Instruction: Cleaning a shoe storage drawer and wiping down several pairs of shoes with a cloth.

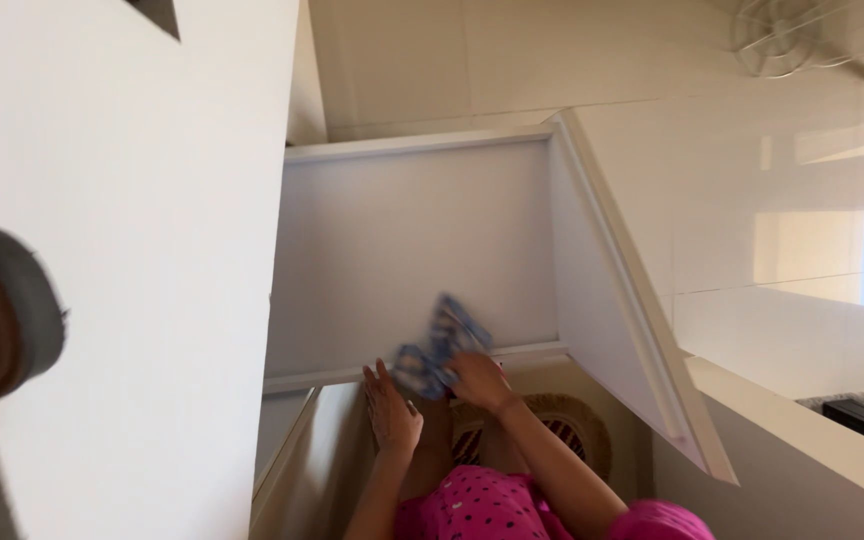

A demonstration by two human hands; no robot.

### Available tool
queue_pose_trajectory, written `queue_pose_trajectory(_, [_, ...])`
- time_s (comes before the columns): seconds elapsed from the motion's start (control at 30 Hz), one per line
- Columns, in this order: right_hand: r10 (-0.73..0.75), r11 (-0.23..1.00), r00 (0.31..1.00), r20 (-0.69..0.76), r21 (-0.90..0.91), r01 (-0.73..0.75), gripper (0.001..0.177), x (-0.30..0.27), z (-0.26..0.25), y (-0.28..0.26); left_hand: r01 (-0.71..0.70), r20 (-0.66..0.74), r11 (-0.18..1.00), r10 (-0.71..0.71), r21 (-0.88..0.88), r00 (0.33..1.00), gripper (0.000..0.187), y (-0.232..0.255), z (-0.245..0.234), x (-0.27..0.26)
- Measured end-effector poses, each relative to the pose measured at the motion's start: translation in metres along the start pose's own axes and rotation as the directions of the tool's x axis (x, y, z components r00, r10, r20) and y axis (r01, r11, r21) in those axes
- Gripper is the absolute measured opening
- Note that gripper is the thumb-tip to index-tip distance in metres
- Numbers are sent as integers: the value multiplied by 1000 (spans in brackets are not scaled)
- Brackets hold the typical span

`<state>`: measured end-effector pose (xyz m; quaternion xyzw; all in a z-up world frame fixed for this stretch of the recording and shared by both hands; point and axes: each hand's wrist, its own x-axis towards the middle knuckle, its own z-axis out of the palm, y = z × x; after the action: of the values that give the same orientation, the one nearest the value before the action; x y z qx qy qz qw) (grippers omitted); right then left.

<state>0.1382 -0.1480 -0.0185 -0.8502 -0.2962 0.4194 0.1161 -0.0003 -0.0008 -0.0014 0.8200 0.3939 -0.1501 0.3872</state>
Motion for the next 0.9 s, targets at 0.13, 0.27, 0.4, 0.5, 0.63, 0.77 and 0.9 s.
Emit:
queue_pose_trajectory(0.13, [359,932,922,146,-119,-343,35,-100,-29,36,-27,86,999,24,29,996,103,20,-7,3])
queue_pose_trajectory(0.27, [731,629,682,-20,408,-661,51,-191,6,135,-165,147,984,154,66,977,97,41,0,6])
queue_pose_trajectory(0.4, [845,326,529,-81,863,-387,36,-242,7,193,-153,336,984,114,93,935,86,88,-11,1])
queue_pose_trajectory(0.5, [851,151,522,-56,979,-140,22,-247,-21,197,-156,434,987,157,-38,887,80,113,4,-5])
queue_pose_trajectory(0.63, [836,25,549,23,996,-80,22,-238,-87,164,-379,203,884,438,-272,876,71,153,50,-10])
queue_pose_trajectory(0.77, [747,194,655,-110,979,-57,26,-231,-120,214,-347,101,834,426,-429,899,60,226,69,-9])
queue_pose_trajectory(0.9, [720,241,678,-149,970,-44,31,-235,-171,278,-191,146,832,308,-521,940,76,291,73,-11])
